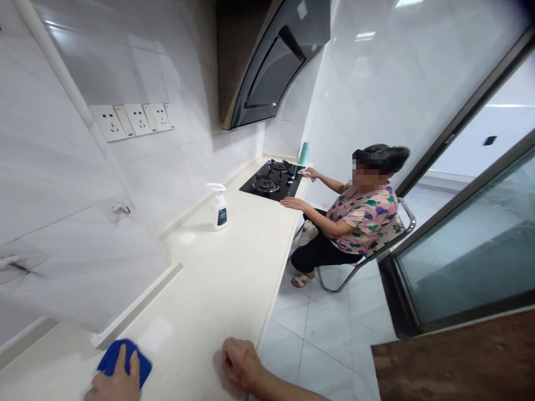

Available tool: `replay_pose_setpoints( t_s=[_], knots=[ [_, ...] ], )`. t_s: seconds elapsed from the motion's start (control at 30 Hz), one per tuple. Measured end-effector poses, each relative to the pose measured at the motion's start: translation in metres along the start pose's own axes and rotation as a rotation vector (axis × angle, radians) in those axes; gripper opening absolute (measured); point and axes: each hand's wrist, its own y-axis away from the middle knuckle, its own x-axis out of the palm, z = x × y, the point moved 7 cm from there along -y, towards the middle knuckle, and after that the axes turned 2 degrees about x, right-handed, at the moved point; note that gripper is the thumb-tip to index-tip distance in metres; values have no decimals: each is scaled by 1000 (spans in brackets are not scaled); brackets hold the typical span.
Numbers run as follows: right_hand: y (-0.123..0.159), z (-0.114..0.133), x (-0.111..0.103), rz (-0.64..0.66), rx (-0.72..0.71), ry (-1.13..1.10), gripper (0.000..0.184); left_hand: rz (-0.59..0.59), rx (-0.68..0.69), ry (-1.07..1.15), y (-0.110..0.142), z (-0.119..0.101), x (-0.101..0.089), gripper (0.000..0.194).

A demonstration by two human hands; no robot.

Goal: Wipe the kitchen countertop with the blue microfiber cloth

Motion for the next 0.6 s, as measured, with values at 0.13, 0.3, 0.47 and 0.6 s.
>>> replay_pose_setpoints(
  t_s=[0.13, 0.3, 0.47, 0.6],
  knots=[
    [3, 2, -4, -6, -5, -27, 18, -20, 121, -120, -4, -56, -7, 68],
    [1, 2, -10, -32, -15, -87, 19, -31, 245, -187, -7, -120, -7, 61],
    [-1, 1, -19, -92, 3, -231, 19, -10, 462, -158, 36, -161, 12, 54],
    [2, 1, -24, -138, 14, -291, 16, 73, 740, -14, 95, -180, 25, 49]
  ],
)
